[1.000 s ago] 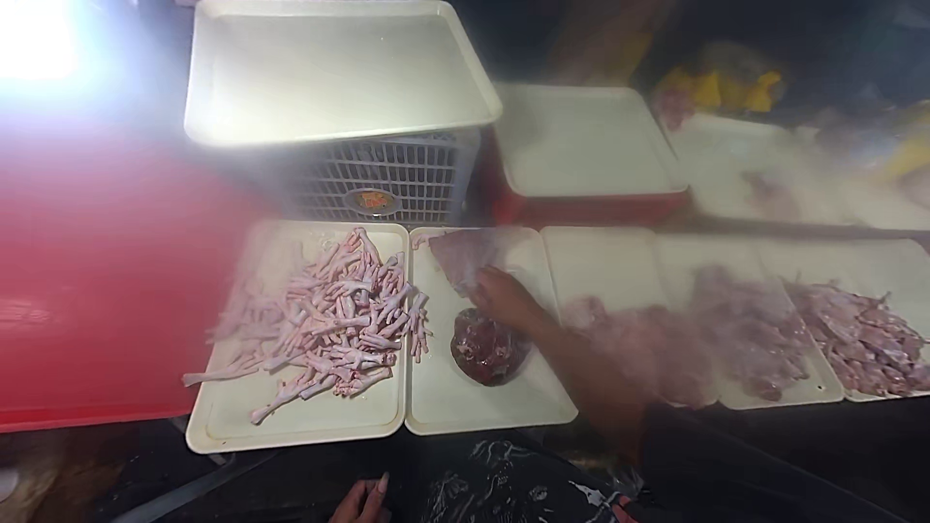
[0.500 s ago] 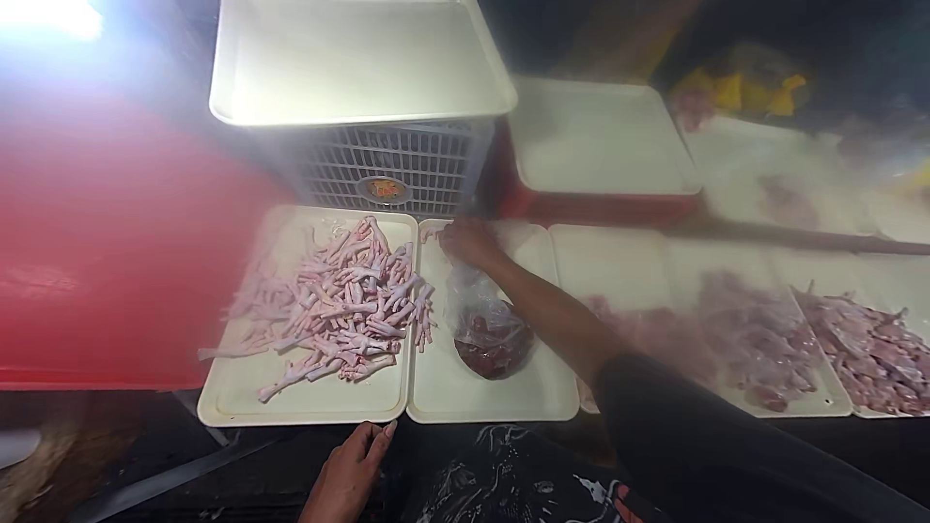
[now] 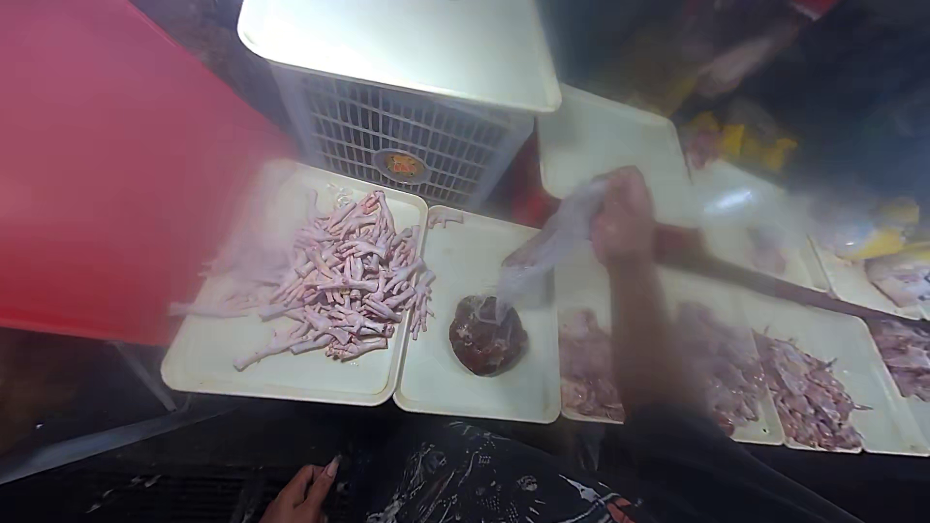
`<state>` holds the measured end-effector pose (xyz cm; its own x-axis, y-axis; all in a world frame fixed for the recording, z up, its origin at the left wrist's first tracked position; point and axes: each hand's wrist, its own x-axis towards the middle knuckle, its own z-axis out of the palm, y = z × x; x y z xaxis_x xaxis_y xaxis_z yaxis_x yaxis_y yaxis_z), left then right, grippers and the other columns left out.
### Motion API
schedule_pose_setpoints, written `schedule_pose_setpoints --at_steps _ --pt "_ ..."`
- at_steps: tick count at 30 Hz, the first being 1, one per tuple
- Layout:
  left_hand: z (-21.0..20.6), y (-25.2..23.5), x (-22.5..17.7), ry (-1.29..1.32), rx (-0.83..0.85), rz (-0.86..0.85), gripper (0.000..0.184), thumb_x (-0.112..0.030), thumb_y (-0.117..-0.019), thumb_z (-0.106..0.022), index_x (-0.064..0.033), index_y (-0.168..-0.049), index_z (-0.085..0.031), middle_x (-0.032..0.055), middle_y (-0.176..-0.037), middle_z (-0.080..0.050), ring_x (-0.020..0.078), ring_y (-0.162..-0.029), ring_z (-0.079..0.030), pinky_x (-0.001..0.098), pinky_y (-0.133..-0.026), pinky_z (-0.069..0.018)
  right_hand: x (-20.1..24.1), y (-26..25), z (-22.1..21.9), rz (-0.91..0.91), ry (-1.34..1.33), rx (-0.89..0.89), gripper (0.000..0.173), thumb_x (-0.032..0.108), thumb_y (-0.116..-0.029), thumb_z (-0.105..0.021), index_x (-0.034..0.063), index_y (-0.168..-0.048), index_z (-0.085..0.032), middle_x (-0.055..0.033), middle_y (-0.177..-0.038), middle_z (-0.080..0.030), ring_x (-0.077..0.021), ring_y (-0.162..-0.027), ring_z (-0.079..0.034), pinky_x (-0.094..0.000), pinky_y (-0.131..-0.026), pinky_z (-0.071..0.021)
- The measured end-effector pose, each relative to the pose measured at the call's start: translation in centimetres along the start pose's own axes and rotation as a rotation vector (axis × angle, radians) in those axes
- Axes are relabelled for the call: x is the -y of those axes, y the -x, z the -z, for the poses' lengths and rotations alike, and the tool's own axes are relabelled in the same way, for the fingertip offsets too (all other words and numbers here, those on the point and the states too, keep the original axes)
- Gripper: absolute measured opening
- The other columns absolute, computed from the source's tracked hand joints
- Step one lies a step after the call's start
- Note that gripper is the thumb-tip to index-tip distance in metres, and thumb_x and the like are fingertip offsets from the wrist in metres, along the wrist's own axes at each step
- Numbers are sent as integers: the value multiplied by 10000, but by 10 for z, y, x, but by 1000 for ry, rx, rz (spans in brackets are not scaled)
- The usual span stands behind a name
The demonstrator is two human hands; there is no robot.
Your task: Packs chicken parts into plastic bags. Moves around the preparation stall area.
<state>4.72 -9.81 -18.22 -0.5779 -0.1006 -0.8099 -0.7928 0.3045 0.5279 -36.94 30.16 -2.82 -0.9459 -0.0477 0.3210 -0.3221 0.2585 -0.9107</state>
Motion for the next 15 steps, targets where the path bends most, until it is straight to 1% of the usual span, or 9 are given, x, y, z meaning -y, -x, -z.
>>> schedule_pose_setpoints --at_steps 2,4,6,8,11,12,13,14,15 --pt "9 -3 -26 -47 -31 -55 495 -486 -1059 -497 -19 -1126 -649 152 -883 -674 276 -714 -669 528 -700 -575 13 -2 -2 119 -92 -39 208 248 -1129 -368 124 -1099 -531 44 -941 -641 -74 -867 -664 -319 -824 -597" --pt "18 -5 -52 -118 -32 -104 484 -507 -1053 -497 -56 -1126 -657 135 -878 -677 282 -718 -671 541 -689 -570 24 -5 9 184 -283 -154 216 253 -1133 -332 173 -1087 -527 62 -889 -643 -87 -823 -666 -330 -785 -602" --pt "26 -1 -72 -167 -40 -151 479 -530 -1048 -485 -91 -1125 -659 100 -847 -676 256 -694 -664 514 -663 -556 31 -2 29 215 -419 -242 254 283 -1137 -285 198 -1090 -520 55 -858 -621 -90 -714 -630 -294 -631 -576" --pt "32 11 -79 -158 -63 -196 460 -523 -1044 -486 -108 -1125 -665 56 -793 -663 209 -649 -644 459 -626 -548 31 23 49 193 -486 -199 265 315 -1136 -249 226 -1079 -492 58 -846 -559 -68 -644 -548 -240 -564 -504" --pt "34 24 -70 -62 -76 -216 428 -474 -1053 -498 -86 -1135 -661 44 -785 -651 169 -632 -630 408 -618 -549 29 44 69 251 -467 -179 310 311 -1125 -287 216 -988 -549 68 -794 -558 -72 -602 -536 -254 -548 -500" --pt "31 29 -64 -39 -70 -194 428 -467 -1056 -496 -80 -1141 -657 48 -798 -652 167 -638 -633 404 -623 -554 22 46 76 199 -420 -168 314 332 -1124 -297 221 -983 -555 80 -783 -561 -56 -602 -538 -244 -549 -499" --pt "30 34 -57 -39 -58 -168 423 -454 -1058 -492 -73 -1146 -653 51 -805 -654 167 -641 -637 403 -627 -560 9 56 83 59 -311 -171 302 355 -1121 -324 221 -1006 -569 90 -779 -576 -32 -599 -541 -221 -542 -493" --pt "29 34 -52 -43 -50 -154 417 -431 -1062 -495 -56 -1152 -653 61 -805 -656 175 -641 -636 414 -633 -560 -8 71 86 -166 -115 -183 282 370 -1117 -339 211 -1081 -569 80 -787 -578 -21 -595 -532 -211 -535 -485" --pt "28 30 -49 -46 -46 -147 411 -411 -1066 -497 -42 -1154 -653 71 -798 -655 182 -635 -629 424 -636 -554 -31 78 85 -395 129 -124 277 363 -1108 -375 193 -1270 -522 24 -895 -581 -68 -664 -540 -264 -590 -490"
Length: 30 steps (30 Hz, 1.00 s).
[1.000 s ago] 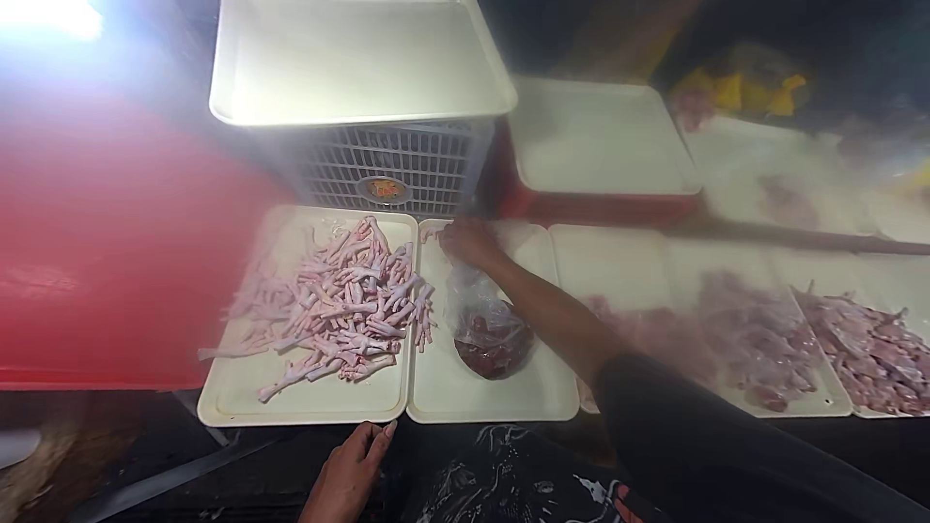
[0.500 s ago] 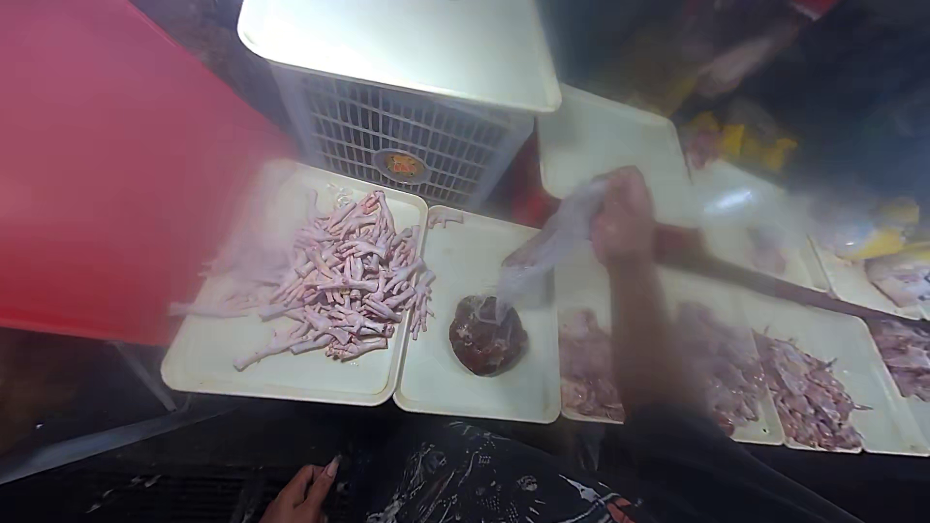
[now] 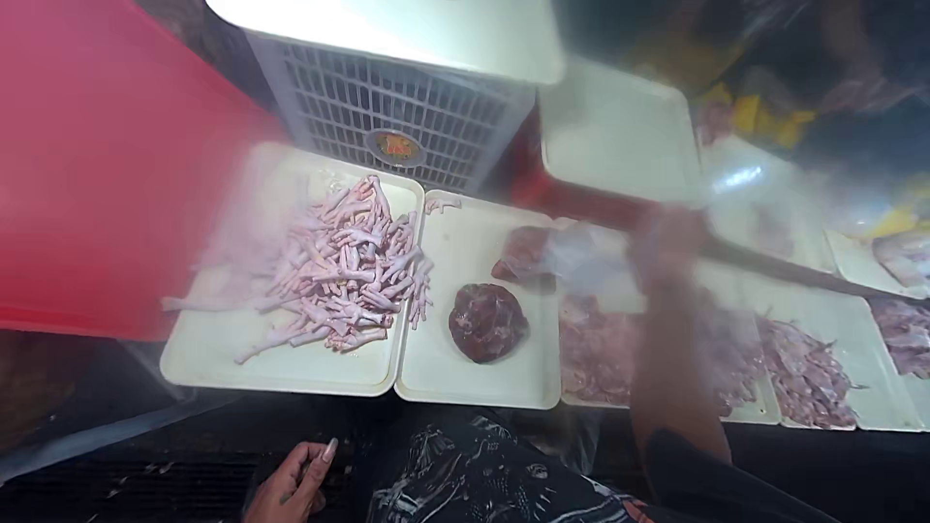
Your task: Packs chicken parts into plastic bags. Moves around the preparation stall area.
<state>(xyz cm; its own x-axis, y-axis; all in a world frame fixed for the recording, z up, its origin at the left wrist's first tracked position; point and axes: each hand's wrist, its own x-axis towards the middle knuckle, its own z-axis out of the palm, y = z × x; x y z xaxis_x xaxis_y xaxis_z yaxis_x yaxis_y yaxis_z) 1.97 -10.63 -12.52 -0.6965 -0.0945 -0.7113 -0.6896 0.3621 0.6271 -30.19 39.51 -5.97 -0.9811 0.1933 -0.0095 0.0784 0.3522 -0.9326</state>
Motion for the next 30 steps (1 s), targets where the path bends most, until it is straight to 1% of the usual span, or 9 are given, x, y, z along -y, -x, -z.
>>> schedule_pose_setpoints --at_steps 1,3,7,10,14,21,24,27,30 --pt "-3 -5 2 -9 10 8 409 -408 -1071 -496 -39 -1154 -651 74 -795 -652 189 -635 -625 431 -642 -552 -25 -6 -10 -156 227 78 409 348 -1084 -452 169 -1452 -453 -73 -1070 -624 -163 -814 -602 -367 -708 -532" --pt "-9 -15 5 -45 37 24 433 -452 -1063 -500 -55 -1144 -650 80 -796 -649 211 -650 -631 456 -647 -550 -63 -19 -40 -299 592 304 617 443 -1056 -528 58 -1526 -421 -244 -1339 -621 -357 -1202 -631 -565 -1032 -506" --pt "-8 -17 -9 -110 64 32 470 -553 -1037 -495 -126 -1152 -655 55 -806 -665 215 -658 -647 457 -630 -550 -50 -32 -51 -200 1160 602 500 462 -1056 -525 11 -1220 -668 -290 -1163 -683 -490 -1158 -628 -723 -974 -454" --pt "-1 -12 -15 -102 49 1 443 -537 -1041 -498 -137 -1145 -658 35 -775 -658 191 -634 -637 429 -609 -543 4 -31 -42 32 1156 593 311 307 -1062 -564 37 -1117 -709 -251 -1079 -703 -473 -1051 -662 -730 -889 -485" --pt "-1 -4 -17 -77 -13 -14 449 -546 -1031 -495 -141 -1139 -659 23 -777 -651 179 -634 -633 421 -612 -540 75 -4 -41 388 897 292 390 317 -1098 -472 1 -1174 -687 -233 -1165 -679 -413 -1072 -666 -664 -942 -503" --pt "-23 -3 -21 -21 -24 -51 435 -560 -1017 -507 -173 -1137 -666 -21 -767 -653 123 -640 -632 354 -607 -543 91 16 -95 554 329 -59 381 373 -1109 -414 78 -931 -576 -19 -708 -539 -81 -579 -545 -297 -551 -504" --pt "-27 -5 -22 -26 -14 -45 445 -565 -1021 -497 -174 -1153 -662 -23 -777 -665 118 -651 -641 348 -614 -548 110 14 -144 674 126 -35 286 223 -1096 -452 12 -986 -609 5 -803 -599 -21 -717 -599 -255 -691 -550" --pt "-27 -10 -26 -62 -32 -56 421 -502 -1039 -494 -132 -1151 -661 -2 -780 -671 134 -652 -642 371 -623 -546 108 33 -223 807 -23 113 182 110 -1009 -564 -47 -959 -642 -118 -919 -651 -138 -847 -646 -313 -761 -561" --pt "-22 -10 -30 -66 -36 -79 388 -406 -1054 -505 -62 -1156 -652 54 -842 -683 167 -708 -672 405 -681 -573 92 81 -294 833 331 558 368 328 -967 -699 28 -1179 -700 -142 -1176 -680 -254 -1127 -652 -450 -982 -549"
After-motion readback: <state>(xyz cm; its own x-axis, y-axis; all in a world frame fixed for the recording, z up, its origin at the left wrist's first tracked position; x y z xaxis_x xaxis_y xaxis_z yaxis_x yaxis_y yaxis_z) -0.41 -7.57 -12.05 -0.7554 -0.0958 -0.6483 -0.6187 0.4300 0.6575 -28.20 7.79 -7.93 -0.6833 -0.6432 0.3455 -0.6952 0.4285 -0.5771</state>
